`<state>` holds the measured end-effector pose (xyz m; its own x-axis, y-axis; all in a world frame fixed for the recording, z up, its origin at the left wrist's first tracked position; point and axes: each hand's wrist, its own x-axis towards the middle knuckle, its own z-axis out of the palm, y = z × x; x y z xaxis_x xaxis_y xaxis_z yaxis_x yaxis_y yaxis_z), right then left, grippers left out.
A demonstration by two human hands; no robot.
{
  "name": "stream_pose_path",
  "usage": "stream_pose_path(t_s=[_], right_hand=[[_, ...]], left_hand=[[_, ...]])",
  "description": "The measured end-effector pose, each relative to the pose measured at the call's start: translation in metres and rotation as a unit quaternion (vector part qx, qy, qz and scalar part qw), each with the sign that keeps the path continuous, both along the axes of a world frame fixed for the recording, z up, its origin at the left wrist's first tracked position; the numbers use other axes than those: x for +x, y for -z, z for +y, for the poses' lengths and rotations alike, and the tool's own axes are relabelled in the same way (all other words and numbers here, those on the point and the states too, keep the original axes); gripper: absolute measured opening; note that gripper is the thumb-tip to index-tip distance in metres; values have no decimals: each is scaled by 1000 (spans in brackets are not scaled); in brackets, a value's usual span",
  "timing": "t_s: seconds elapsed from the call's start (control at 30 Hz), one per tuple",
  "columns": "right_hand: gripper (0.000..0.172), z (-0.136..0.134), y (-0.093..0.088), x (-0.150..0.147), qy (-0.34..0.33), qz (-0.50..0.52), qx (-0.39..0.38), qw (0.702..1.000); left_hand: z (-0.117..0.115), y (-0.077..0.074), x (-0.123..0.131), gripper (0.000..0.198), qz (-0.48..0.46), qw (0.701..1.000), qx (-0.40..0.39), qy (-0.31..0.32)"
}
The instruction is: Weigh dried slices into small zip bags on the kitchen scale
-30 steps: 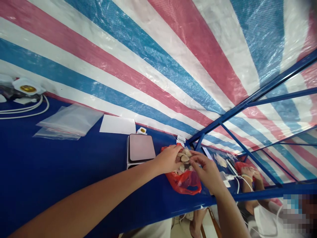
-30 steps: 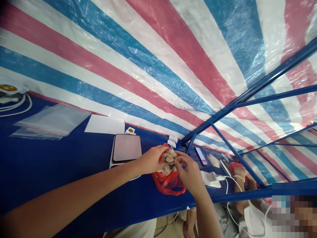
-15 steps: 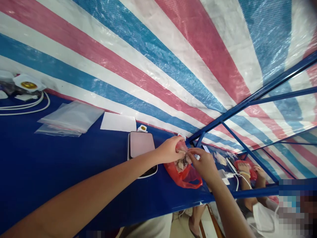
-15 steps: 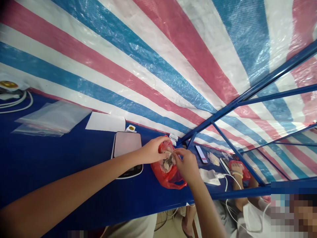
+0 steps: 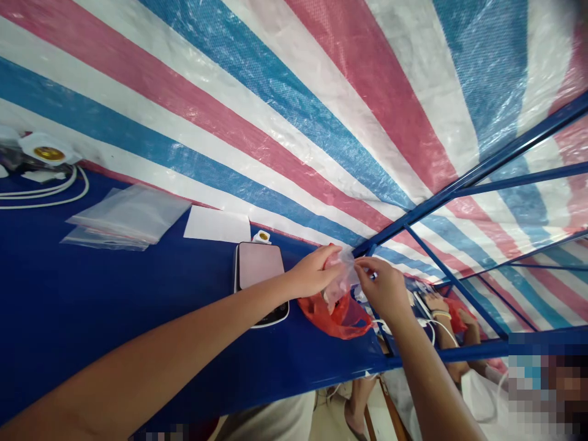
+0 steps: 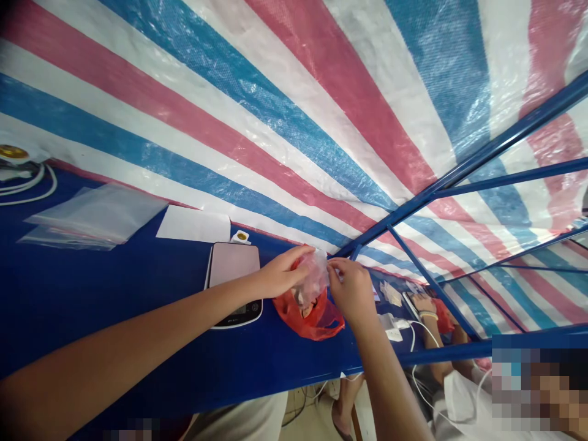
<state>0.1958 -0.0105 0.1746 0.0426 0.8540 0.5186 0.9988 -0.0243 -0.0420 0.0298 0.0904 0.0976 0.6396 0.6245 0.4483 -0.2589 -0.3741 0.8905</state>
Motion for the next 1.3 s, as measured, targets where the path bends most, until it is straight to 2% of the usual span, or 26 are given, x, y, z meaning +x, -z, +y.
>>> stream_pose_path(t_s=[0.2, 0.33, 0.47, 0.63, 0.8, 0.9, 1.0, 1.13, 1.2, 1.3], right_hand=[[23, -12, -17, 6, 26, -32, 37, 998], [22, -22, -29, 7, 26, -46, 93, 994], [23, -22, -27, 6, 1, -55, 74, 996], [24, -17, -22, 8, 22, -36, 79, 996], [25, -14, -28, 11, 17, -29, 69, 997], [24, -21, -36, 12, 64, 8, 94, 993], [25, -38, -45, 8, 103, 105, 101, 984], [27, -74, -56, -10, 132, 208, 180, 952], [27, -93, -58, -20, 141, 228, 209, 941], [26, -112, -51, -33, 140, 279, 236, 920]], left_hand=[[3, 3, 1, 61, -1, 1000, 3, -17], [4, 6, 2, 61, 10, 999, 23, -38], [1, 9, 4, 58, 19, 999, 24, -44], [-1, 7, 3, 55, 23, 999, -11, -33], [-1, 4, 2, 52, 24, 999, -33, -29], [0, 5, 2, 53, 25, 999, -22, -24], [1, 5, 0, 52, 25, 999, 10, -40], [-6, -9, -9, 50, 23, 994, 64, -91], [-13, -19, -17, 52, -17, 998, 29, -49], [-27, -26, -32, 69, -60, 984, -125, 108]])
